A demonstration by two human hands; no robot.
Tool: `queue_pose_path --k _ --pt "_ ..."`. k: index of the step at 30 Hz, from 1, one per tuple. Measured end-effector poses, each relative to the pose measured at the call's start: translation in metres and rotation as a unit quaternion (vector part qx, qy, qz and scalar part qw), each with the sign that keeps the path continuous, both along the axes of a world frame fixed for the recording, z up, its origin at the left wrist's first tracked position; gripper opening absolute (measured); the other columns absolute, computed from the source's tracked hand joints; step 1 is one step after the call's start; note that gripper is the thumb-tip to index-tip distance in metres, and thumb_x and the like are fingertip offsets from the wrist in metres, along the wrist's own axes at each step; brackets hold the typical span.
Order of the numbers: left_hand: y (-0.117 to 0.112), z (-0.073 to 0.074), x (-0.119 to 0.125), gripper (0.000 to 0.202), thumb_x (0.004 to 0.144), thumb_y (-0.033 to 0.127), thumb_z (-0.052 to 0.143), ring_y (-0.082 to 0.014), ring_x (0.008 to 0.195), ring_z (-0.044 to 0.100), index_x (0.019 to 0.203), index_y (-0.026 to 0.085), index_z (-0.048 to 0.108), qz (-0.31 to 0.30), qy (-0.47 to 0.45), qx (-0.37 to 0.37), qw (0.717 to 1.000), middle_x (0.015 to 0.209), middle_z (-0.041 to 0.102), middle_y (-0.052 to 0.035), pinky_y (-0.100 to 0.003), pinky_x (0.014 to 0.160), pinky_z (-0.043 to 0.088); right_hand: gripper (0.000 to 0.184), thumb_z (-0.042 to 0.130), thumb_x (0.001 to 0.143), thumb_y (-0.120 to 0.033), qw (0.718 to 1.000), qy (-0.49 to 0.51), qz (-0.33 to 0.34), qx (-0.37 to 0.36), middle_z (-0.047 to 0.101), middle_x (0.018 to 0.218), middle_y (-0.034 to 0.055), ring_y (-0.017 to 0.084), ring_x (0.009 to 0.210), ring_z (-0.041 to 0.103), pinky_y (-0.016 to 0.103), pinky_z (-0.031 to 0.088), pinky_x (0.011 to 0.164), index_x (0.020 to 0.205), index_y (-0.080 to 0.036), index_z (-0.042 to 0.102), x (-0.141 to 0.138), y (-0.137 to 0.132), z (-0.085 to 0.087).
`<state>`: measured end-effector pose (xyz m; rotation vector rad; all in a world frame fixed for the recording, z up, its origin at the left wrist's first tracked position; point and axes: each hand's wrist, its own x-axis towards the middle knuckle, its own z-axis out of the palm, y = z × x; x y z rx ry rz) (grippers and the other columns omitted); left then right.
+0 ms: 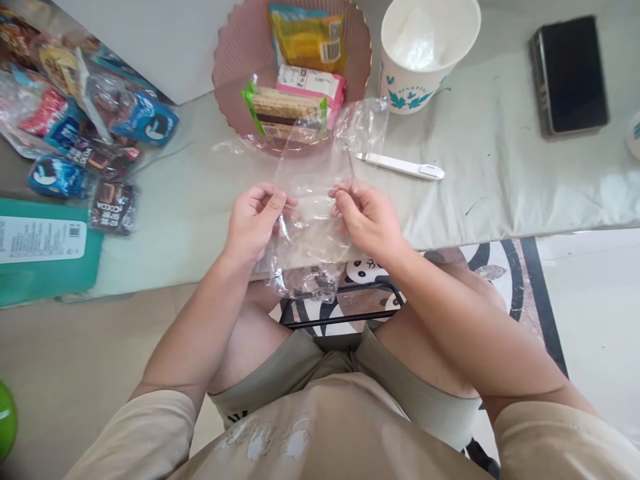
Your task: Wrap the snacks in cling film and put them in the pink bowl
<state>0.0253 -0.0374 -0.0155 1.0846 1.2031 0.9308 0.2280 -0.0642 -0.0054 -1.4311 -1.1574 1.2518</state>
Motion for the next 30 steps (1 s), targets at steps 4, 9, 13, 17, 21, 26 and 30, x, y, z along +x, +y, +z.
queue_pose_path --k 4,9,13,17,21,26,30 --pt "0.003 -0.002 -0.009 0.042 0.083 0.058 0.080 -0.0065 0.040 0.046 0.078 0.022 0.060 -0.012 0.050 0.031 0.998 0.057 0.056 0.0046 -0.022 0.036 0.029 0.025 0.065 0.096 -0.047 0.998 -0.050 -0.017 0.037 0.048 0.056 -0.0049 0.013 0.051 0.049 0.030 0.039 0.051 0.088 -0.024 0.067 0.007 0.004 -0.006" --pt "0.007 0.003 -0.016 0.039 0.083 0.055 0.081 -0.0054 0.040 0.037 0.074 0.022 0.061 0.020 0.026 0.035 0.999 0.051 0.044 0.0065 -0.021 0.038 0.028 0.030 0.065 0.095 -0.052 0.995 -0.075 -0.022 0.057 0.048 0.062 -0.0024 0.016 0.064 0.053 0.033 0.044 0.062 0.087 -0.024 0.068 0.013 0.007 -0.009" --pt "0.006 0.012 -0.016 0.049 0.068 0.056 0.092 -0.0099 0.074 0.066 0.091 0.021 0.068 -0.018 -0.078 -0.020 0.997 0.085 0.068 -0.0004 -0.020 0.062 0.054 0.031 0.063 0.096 -0.053 0.994 -0.083 -0.023 0.061 0.046 0.059 -0.0036 0.015 0.058 0.047 0.033 0.039 0.059 0.088 -0.023 0.069 0.010 0.005 -0.007" --pt "0.004 0.016 -0.013 0.066 0.063 0.045 0.095 -0.0218 0.098 0.077 0.117 0.019 0.066 -0.095 -0.098 -0.108 0.985 0.112 0.076 -0.0092 -0.033 0.083 0.063 0.028 0.064 0.097 -0.049 0.993 -0.095 -0.019 0.071 0.047 0.058 -0.0040 0.013 0.054 0.042 0.032 0.035 0.057 0.089 -0.022 0.069 0.007 0.002 -0.004" --pt "0.005 0.015 -0.007 0.031 0.075 0.030 0.082 -0.0166 0.070 0.076 0.098 0.015 0.068 -0.071 -0.006 -0.121 0.990 0.081 0.077 -0.0055 -0.022 0.058 0.057 0.021 0.066 0.095 -0.044 0.993 -0.090 0.004 0.072 0.048 0.056 -0.0048 0.013 0.053 0.044 0.032 0.035 0.056 0.093 -0.023 0.071 0.008 0.000 -0.002" --pt "0.006 0.015 -0.012 0.030 0.078 0.028 0.076 -0.0150 0.063 0.076 0.104 0.019 0.066 -0.091 -0.018 -0.056 0.994 0.074 0.076 -0.0007 -0.021 0.055 0.057 0.013 0.076 0.081 -0.032 0.993 -0.084 0.050 0.073 0.059 0.064 -0.0033 0.013 0.053 0.047 0.030 0.038 0.051 0.092 -0.026 0.072 0.011 -0.001 -0.005" --pt "0.005 0.015 -0.016 0.023 0.076 0.029 0.077 -0.0144 0.054 0.072 0.094 0.020 0.065 -0.129 -0.026 -0.060 0.989 0.064 0.071 0.0027 -0.021 0.049 0.055 0.011 0.072 0.084 -0.035 0.986 -0.094 0.051 0.132 0.071 0.085 0.0048 0.021 0.079 0.066 0.037 0.053 0.064 0.075 -0.028 0.071 0.013 0.002 -0.009"
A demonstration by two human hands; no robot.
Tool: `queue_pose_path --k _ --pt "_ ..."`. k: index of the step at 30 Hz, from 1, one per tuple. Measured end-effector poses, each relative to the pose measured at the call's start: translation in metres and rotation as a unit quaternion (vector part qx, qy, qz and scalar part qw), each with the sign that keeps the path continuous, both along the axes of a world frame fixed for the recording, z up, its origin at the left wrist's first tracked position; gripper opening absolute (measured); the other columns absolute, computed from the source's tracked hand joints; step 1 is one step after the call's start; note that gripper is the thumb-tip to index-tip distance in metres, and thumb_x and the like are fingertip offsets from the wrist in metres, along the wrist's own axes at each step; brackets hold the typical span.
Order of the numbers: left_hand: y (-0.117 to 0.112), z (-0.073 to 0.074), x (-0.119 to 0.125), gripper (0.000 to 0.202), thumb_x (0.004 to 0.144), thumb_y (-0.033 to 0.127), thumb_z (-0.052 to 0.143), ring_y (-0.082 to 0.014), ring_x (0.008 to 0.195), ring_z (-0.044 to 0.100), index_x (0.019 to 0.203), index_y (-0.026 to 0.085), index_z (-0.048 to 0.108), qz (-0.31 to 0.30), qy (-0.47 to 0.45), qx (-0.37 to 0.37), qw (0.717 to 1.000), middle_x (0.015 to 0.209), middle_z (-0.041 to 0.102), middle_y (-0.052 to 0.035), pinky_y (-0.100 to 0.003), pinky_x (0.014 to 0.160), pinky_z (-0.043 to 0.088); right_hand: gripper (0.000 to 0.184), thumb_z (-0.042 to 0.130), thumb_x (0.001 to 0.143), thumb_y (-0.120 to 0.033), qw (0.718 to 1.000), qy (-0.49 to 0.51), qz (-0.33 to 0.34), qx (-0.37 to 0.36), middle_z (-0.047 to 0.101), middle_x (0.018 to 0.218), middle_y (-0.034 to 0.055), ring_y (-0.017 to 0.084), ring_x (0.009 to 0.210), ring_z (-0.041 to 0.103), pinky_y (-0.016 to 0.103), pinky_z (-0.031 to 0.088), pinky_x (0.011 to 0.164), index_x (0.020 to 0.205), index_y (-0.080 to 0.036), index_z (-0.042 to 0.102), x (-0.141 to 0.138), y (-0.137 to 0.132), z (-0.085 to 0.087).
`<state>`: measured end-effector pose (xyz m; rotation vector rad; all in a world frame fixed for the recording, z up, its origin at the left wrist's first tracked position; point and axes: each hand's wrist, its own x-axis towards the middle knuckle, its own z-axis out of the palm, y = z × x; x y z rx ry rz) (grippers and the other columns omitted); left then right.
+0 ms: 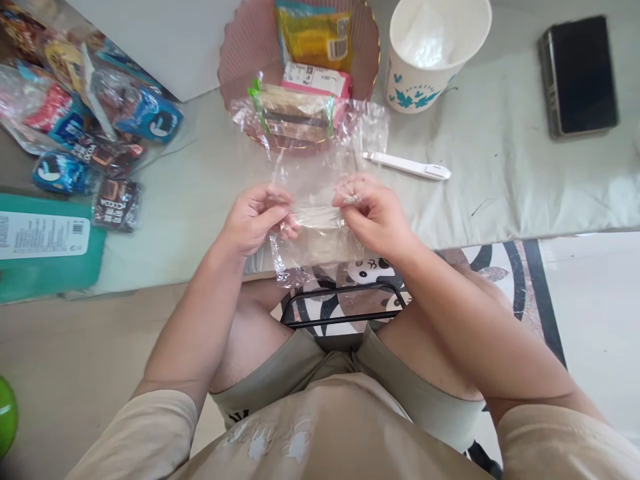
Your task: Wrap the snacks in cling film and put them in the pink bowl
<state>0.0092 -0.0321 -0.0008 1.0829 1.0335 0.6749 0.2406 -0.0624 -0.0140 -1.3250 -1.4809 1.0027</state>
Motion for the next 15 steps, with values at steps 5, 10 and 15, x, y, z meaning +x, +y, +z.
queue_pose_path --k 5,10,15 --pt "0.001 0.001 -0.001 0.024 0.075 0.033 0.083 -0.0128 0.057 0.071 0.082 0.019 0.065 0.011 -0.061 0.010 0.998 0.072 0.074 0.0011 -0.025 0.056 0.060 0.020 0.070 0.090 -0.044 0.998 0.046 0.002 0.040 0.070 0.114 0.0083 0.031 0.119 0.065 0.054 0.060 0.091 0.076 -0.030 0.072 0.003 0.000 -0.002" --pt "0.003 0.004 -0.007 0.016 0.070 0.027 0.084 -0.0149 0.062 0.070 0.066 0.018 0.071 -0.027 -0.076 0.007 0.997 0.073 0.074 -0.0030 -0.028 0.059 0.060 0.035 0.069 0.091 -0.049 0.993 0.069 0.021 0.091 0.067 0.117 0.0091 0.033 0.122 0.063 0.058 0.057 0.098 0.064 -0.028 0.067 0.009 0.000 -0.003" --pt "0.009 -0.002 -0.014 0.013 0.070 0.014 0.070 -0.0130 0.069 0.067 0.072 0.020 0.081 -0.034 0.001 0.067 0.997 0.084 0.075 -0.0042 -0.026 0.064 0.055 0.031 0.068 0.089 -0.056 0.992 0.019 0.072 0.103 0.061 0.125 0.0078 0.028 0.110 0.064 0.055 0.057 0.100 0.074 -0.029 0.072 0.019 0.002 0.000"
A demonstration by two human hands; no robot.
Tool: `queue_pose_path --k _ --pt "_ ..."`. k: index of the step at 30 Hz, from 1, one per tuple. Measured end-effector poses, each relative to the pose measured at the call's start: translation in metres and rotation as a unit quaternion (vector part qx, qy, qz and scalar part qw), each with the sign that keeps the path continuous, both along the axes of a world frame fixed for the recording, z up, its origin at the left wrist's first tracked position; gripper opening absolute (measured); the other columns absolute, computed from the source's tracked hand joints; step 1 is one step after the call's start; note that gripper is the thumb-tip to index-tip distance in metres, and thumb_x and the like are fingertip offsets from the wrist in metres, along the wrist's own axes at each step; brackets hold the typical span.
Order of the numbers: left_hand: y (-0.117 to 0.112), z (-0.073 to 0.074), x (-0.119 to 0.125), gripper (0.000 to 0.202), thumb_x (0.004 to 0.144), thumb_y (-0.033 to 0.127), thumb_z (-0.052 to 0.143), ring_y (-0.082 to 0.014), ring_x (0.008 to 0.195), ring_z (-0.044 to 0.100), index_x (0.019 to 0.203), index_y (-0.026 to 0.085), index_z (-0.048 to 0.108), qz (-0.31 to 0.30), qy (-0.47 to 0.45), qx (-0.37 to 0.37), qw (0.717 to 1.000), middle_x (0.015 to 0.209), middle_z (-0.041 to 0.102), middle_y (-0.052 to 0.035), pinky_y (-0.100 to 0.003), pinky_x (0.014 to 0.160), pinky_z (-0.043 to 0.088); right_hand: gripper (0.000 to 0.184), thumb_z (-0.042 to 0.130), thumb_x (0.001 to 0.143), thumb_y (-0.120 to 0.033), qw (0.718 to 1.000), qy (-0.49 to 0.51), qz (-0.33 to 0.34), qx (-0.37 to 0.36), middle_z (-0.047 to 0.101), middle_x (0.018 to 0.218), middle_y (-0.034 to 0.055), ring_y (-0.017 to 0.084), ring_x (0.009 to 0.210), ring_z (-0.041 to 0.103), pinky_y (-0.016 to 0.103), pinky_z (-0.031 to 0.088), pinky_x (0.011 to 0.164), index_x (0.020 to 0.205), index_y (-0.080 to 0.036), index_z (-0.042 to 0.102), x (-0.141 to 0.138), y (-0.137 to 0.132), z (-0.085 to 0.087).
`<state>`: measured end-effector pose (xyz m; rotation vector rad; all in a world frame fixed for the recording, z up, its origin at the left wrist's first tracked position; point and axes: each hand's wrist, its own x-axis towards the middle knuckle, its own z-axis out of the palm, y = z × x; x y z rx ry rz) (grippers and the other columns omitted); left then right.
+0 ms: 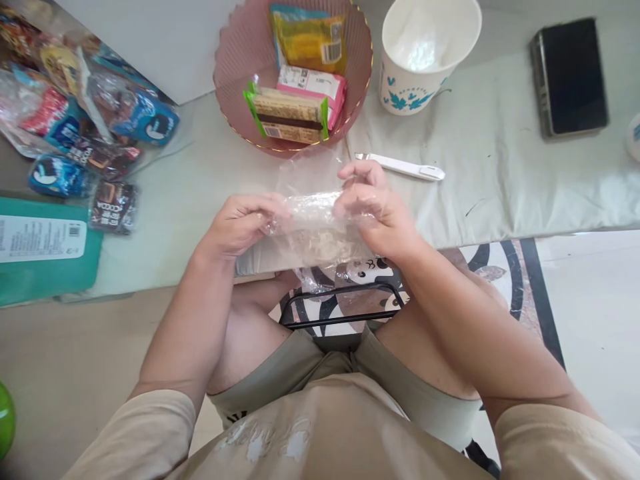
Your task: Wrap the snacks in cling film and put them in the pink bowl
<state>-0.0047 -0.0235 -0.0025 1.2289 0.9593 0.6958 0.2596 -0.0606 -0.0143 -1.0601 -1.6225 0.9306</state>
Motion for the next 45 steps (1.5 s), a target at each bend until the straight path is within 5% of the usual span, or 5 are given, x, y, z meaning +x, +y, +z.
queue_pose_path --k 11,17,26,32,45 --pt "0.005 -0.004 -0.001 0.033 0.089 0.040 0.061 -0.0155 0.075 0.067 0.075 0.018 0.081 0.088 0.031 0.015 0.996 0.089 0.076 -0.0083 -0.026 0.064 0.052 0.025 0.060 0.077 -0.015 0.975 -0.187 0.089 0.076 0.055 0.147 -0.0005 0.033 0.142 0.048 0.061 0.037 0.124 0.068 -0.030 0.079 0.011 0.001 -0.009" --pt "0.005 -0.005 0.000 0.004 0.074 0.021 0.076 -0.0126 0.069 0.065 0.075 0.018 0.074 0.106 0.088 0.084 0.987 0.076 0.071 -0.0028 -0.025 0.064 0.051 0.022 0.060 0.082 -0.030 0.975 -0.135 0.170 0.053 0.050 0.160 -0.0021 0.040 0.156 0.034 0.067 0.022 0.130 0.083 -0.029 0.082 0.015 0.001 -0.004" --pt "-0.001 0.001 0.005 0.031 0.060 0.010 0.079 -0.0199 0.088 0.076 0.086 0.021 0.065 0.061 -0.082 0.015 0.995 0.098 0.061 0.0004 -0.025 0.061 0.059 0.066 0.084 0.076 -0.056 0.983 0.097 0.001 -0.157 0.069 0.124 0.0069 0.023 0.106 0.069 0.041 0.060 0.089 0.131 -0.032 0.056 -0.010 0.005 -0.010" --pt "-0.003 0.007 0.010 0.046 0.065 0.020 0.084 -0.0222 0.097 0.077 0.106 0.026 0.064 0.118 -0.080 -0.007 0.990 0.115 0.066 -0.0013 -0.031 0.072 0.062 0.021 0.081 0.079 -0.028 0.962 0.115 -0.034 -0.244 0.060 0.073 -0.0011 0.015 0.067 0.061 0.033 0.054 0.066 0.082 -0.024 0.061 -0.023 0.006 0.000" --pt "-0.003 0.005 0.023 0.049 0.059 0.036 0.096 -0.0187 0.085 0.077 0.098 0.018 0.073 0.092 -0.078 -0.177 0.977 0.096 0.081 -0.0057 -0.027 0.070 0.063 0.034 0.083 0.076 -0.039 0.928 0.198 -0.010 -0.315 0.066 0.068 -0.0023 0.010 0.060 0.058 0.025 0.045 0.057 0.079 -0.022 0.053 -0.027 0.005 0.010"
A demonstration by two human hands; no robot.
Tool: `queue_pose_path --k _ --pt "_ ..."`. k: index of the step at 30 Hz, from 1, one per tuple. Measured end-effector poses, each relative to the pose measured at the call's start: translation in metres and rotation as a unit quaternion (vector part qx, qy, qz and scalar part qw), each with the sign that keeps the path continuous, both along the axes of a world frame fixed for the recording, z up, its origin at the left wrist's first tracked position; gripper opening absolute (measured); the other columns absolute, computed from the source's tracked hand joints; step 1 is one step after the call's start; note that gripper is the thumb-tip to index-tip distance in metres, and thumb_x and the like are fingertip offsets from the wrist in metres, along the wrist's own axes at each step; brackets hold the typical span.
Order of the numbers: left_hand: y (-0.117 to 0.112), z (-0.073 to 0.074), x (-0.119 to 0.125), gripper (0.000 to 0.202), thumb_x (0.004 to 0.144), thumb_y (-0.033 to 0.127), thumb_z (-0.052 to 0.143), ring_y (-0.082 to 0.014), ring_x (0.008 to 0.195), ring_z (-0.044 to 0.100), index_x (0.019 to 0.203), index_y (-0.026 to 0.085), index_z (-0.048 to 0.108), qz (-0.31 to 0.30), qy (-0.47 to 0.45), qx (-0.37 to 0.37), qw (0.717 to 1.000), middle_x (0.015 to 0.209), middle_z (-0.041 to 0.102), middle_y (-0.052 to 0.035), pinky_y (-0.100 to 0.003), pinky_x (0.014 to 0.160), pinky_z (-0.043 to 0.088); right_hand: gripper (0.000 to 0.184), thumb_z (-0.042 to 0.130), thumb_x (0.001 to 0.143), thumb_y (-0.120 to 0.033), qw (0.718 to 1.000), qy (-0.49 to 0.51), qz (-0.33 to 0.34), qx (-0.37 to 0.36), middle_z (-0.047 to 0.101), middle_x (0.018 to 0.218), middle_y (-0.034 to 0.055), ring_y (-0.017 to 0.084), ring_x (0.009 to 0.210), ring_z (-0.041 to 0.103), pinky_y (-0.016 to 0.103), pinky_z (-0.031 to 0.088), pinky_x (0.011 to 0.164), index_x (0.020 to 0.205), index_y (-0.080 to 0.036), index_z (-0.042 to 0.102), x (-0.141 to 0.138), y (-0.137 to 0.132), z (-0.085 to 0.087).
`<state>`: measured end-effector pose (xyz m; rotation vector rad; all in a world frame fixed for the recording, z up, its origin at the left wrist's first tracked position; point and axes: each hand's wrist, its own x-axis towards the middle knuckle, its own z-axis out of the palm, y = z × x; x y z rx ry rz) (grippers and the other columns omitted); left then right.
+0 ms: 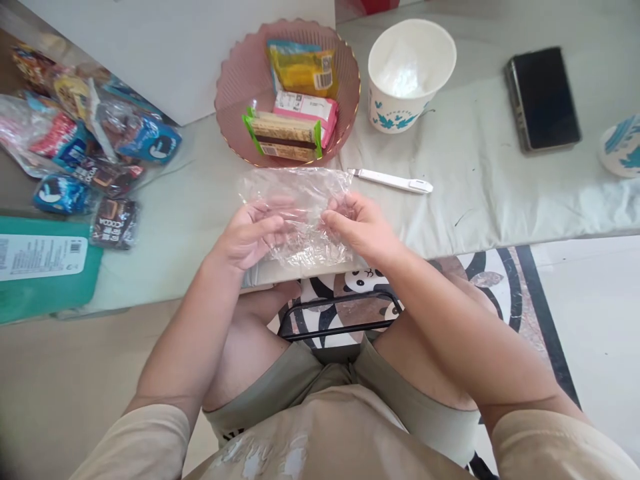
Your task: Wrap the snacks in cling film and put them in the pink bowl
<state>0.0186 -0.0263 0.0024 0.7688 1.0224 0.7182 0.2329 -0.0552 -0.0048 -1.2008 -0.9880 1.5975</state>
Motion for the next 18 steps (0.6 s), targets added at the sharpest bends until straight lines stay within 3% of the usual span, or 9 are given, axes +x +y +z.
queue_pose_path --k 2,5,8,14,18 --pt "0.000 0.002 -0.001 0.043 0.061 0.032 0.094 -0.0144 0.070 0.073 0.095 0.016 0.075 -0.026 0.042 -0.006 0.999 0.086 0.079 -0.0049 -0.022 0.058 0.057 0.033 0.080 0.078 -0.037 1.000 -0.012 0.002 0.000 0.064 0.065 -0.0032 0.010 0.054 0.056 0.025 0.042 0.052 0.080 -0.023 0.051 0.001 0.000 0.002" --pt "0.001 0.003 -0.002 0.029 0.065 0.028 0.089 -0.0064 0.046 0.055 0.084 0.016 0.073 -0.014 0.082 0.021 0.996 0.063 0.069 0.0016 -0.017 0.041 0.042 0.032 0.079 0.080 -0.036 0.999 -0.035 0.010 -0.008 0.053 0.052 -0.0082 0.009 0.043 0.047 0.024 0.032 0.042 0.083 -0.025 0.048 0.004 0.000 0.004" --pt "0.002 0.003 -0.004 0.025 0.067 0.029 0.085 -0.0052 0.039 0.048 0.084 0.018 0.071 -0.012 0.061 0.044 0.997 0.054 0.061 0.0058 -0.017 0.035 0.034 0.030 0.078 0.081 -0.037 0.999 -0.028 -0.001 0.015 0.044 0.048 -0.0113 0.008 0.040 0.038 0.024 0.025 0.040 0.087 -0.026 0.051 0.004 0.001 0.005" --pt "0.005 0.005 -0.010 0.021 0.070 0.029 0.079 -0.0094 0.039 0.057 0.084 0.022 0.065 0.034 -0.010 0.052 0.998 0.053 0.062 0.0071 -0.017 0.035 0.042 0.026 0.078 0.079 -0.044 0.992 0.010 -0.087 0.096 0.048 0.063 -0.0049 0.010 0.053 0.040 0.026 0.032 0.049 0.082 -0.026 0.058 0.002 0.004 0.003" --pt "0.008 0.008 -0.012 0.017 0.071 0.027 0.076 -0.0102 0.046 0.062 0.073 0.020 0.060 0.035 -0.047 0.059 0.997 0.052 0.057 0.0059 -0.019 0.044 0.053 0.018 0.074 0.077 -0.036 0.991 0.019 -0.086 0.100 0.045 0.061 -0.0038 0.010 0.051 0.038 0.026 0.030 0.049 0.077 -0.026 0.059 0.007 0.006 -0.001"
